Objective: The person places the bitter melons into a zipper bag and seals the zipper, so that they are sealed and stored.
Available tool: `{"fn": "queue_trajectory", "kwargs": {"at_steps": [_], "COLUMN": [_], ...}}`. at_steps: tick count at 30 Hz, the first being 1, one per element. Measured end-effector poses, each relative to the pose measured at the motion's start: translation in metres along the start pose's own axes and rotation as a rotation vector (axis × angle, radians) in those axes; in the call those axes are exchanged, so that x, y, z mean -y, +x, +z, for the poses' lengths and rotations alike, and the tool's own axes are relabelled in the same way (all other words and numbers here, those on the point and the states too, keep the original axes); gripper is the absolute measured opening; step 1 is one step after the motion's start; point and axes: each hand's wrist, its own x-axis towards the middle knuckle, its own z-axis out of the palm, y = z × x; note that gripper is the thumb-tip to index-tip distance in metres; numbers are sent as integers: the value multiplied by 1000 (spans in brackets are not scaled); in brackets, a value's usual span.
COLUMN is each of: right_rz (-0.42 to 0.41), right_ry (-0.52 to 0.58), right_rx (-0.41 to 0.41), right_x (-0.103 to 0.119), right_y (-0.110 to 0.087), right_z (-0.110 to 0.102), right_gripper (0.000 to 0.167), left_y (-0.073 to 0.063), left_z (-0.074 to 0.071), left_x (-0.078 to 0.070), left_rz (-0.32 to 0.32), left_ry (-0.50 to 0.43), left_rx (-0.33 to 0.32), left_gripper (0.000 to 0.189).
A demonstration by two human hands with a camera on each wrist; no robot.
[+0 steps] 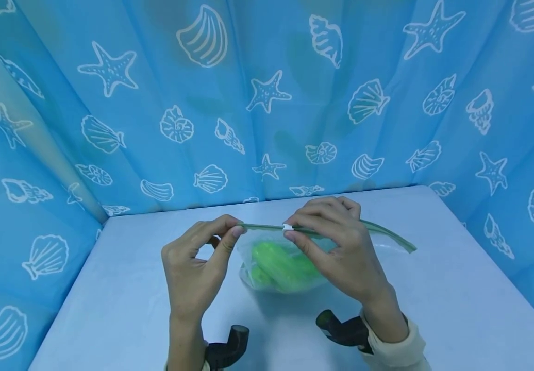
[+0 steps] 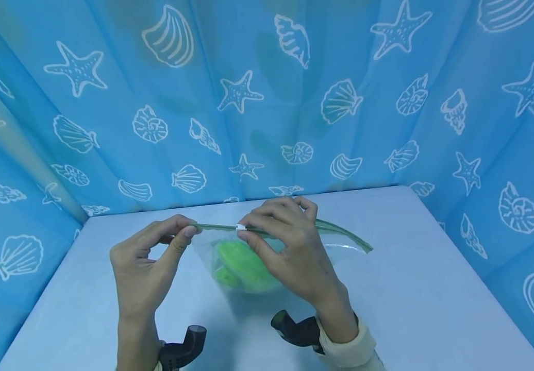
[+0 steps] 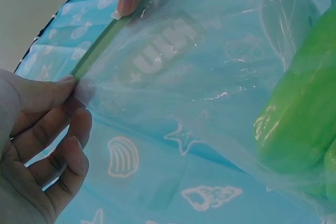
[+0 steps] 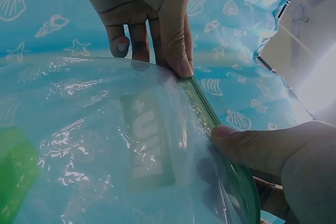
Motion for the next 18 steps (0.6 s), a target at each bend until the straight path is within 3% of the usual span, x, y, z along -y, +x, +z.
{"fn": "queue_trajectory", "kwargs": {"at_steps": [8,18], "right_rz": [-13,35], "right_ry": [-2,-13], "right_rx": [-12,16], "right_x": [0,0], "right_y": [4,0], "right_z": [-1,-2], "right_gripper": [15,17], "left_y": [4,2], "left_z": [-1,-3], "left_x": [-1,1], "left_rz": [0,14], "left_ry": [3,-13], "left_rx": [-4,-22], "left_gripper": [9,8]}}
